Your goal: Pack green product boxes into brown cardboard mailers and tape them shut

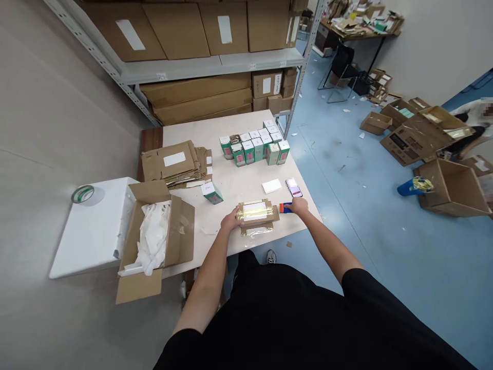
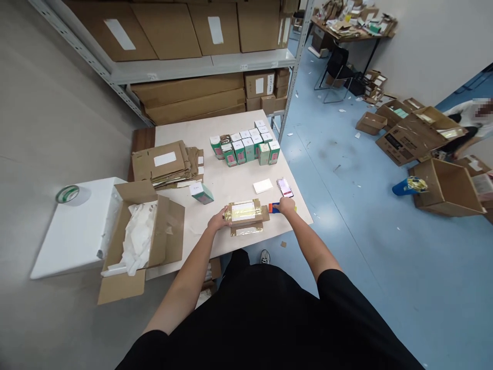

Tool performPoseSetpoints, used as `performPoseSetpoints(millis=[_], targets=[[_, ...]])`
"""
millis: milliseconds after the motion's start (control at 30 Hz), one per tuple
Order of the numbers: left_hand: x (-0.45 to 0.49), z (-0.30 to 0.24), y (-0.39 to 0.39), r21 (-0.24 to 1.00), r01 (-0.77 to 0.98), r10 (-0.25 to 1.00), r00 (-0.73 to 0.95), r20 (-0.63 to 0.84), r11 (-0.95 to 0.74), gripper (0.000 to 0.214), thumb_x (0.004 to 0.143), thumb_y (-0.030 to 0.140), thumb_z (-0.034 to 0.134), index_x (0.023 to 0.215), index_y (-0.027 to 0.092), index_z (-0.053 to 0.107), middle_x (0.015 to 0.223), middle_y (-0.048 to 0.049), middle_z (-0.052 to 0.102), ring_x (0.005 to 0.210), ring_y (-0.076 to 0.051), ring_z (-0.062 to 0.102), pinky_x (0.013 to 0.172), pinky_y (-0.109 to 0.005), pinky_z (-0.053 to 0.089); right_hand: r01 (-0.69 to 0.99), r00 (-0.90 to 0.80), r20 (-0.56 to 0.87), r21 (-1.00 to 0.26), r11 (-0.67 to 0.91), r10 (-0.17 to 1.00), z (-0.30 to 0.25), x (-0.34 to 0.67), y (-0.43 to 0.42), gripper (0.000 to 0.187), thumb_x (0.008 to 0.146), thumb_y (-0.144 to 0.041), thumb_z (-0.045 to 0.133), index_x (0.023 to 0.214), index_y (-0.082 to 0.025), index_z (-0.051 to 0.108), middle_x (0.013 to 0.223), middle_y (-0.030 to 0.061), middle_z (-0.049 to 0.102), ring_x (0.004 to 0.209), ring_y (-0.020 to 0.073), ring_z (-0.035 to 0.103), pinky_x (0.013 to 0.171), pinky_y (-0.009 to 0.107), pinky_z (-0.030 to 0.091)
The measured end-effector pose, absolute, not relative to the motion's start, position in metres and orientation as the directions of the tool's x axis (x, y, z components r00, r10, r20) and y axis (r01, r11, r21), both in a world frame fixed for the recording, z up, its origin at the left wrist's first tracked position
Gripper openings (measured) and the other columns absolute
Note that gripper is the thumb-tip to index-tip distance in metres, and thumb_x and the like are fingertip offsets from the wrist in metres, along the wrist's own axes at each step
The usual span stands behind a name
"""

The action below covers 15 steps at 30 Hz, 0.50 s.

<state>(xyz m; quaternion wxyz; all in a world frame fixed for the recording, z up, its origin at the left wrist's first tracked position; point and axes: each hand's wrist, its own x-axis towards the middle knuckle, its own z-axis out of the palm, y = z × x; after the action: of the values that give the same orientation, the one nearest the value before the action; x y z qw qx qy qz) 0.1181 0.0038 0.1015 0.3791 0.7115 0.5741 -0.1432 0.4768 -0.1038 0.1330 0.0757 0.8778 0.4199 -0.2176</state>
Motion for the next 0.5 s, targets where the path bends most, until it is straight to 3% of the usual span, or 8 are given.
performPoseSetpoints(millis=[133,233,400,500], targets=[[0.123,0.099,0.004,0.347,0.936,0.723,0.273,-0.634,-0.049,0.109,0.072,0.036,0.083,0.164,0.04,0.025,0.146,-0.004,0.063,0.127,-0.031,0.063,0.091,-0.032,0.049,0.774,0.524,-0.491,-0.066,-0.63,0.696,0.11,0.441,-0.099,0.053,0.09,-0.063,0.068,0.107,-0.013,0.076,0.102,0.0202,0.076,0.098,0.0287,0.072,0.078,0.03,0.05],[0.121,0.097,0.005,0.352,0.934,0.731,0.285,-0.62,-0.066,0.108,0.072,0.038,0.083,0.164,0.041,0.026,0.144,-0.0036,0.065,0.127,-0.031,0.063,0.091,-0.032,0.049,0.805,0.495,-0.467,-0.072,-0.589,0.733,0.094,0.414,-0.099,0.039,0.098,-0.049,0.062,0.108,-0.014,0.076,0.106,0.0192,0.076,0.104,0.0277,0.071,0.086,0.031,0.048],[0.118,0.093,0.006,0.348,0.937,0.731,0.261,-0.631,-0.034,0.107,0.072,0.039,0.084,0.163,0.041,0.028,0.141,-0.0039,0.067,0.125,-0.031,0.064,0.091,-0.033,0.049,0.667,0.659,-0.378,-0.106,-0.738,0.65,0.08,0.422,-0.125,0.049,0.103,-0.056,0.049,0.116,-0.015,0.073,0.113,0.0191,0.074,0.108,0.0287,0.067,0.09,0.034,0.046],[0.118,0.091,0.007,0.361,0.932,0.734,0.262,-0.627,-0.024,0.108,0.071,0.037,0.085,0.163,0.041,0.028,0.14,-0.0039,0.067,0.125,-0.03,0.064,0.092,-0.032,0.049,0.634,0.69,-0.347,-0.133,-0.762,0.635,0.074,0.443,-0.145,0.044,0.105,-0.043,0.047,0.126,-0.01,0.067,0.126,0.0228,0.069,0.122,0.0314,0.06,0.1,0.038,0.042]])
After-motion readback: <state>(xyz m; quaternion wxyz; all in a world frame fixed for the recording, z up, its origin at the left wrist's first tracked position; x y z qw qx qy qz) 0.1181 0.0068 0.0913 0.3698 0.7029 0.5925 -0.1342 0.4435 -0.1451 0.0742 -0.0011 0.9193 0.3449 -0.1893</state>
